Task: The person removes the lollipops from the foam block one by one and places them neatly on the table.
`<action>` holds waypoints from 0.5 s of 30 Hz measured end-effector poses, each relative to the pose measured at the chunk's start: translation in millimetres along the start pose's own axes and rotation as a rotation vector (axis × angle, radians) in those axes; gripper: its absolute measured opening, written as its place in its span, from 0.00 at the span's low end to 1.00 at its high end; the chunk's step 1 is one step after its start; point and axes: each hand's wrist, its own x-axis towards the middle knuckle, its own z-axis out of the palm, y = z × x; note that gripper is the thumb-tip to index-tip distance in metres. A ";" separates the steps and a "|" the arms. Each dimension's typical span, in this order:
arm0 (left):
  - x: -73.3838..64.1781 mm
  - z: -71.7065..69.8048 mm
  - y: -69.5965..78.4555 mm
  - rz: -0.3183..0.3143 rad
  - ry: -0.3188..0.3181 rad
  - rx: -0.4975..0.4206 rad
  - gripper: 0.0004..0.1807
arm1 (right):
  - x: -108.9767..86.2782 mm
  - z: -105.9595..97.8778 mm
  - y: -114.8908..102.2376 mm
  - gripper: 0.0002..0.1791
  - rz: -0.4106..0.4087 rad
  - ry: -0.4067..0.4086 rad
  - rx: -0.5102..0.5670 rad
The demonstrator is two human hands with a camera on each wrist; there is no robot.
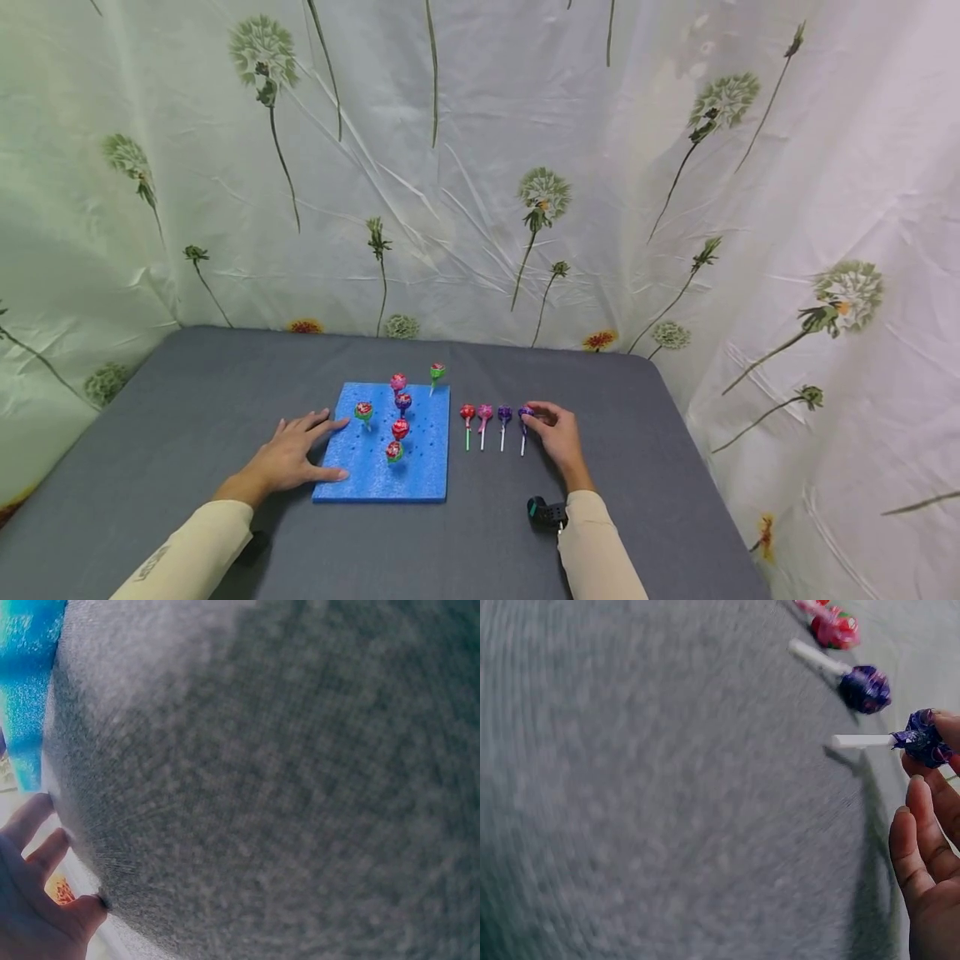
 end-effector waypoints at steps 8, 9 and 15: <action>0.0 -0.5 0.2 0.003 0.011 -0.001 0.53 | 4.6 2.8 8.7 0.11 -0.041 0.001 -0.062; 0.1 -0.7 0.4 0.003 0.016 -0.002 0.53 | 5.4 3.5 7.2 0.12 0.000 0.003 -0.088; 0.7 -0.5 0.4 0.000 0.020 0.002 0.53 | 8.6 4.6 7.8 0.12 0.007 0.008 -0.130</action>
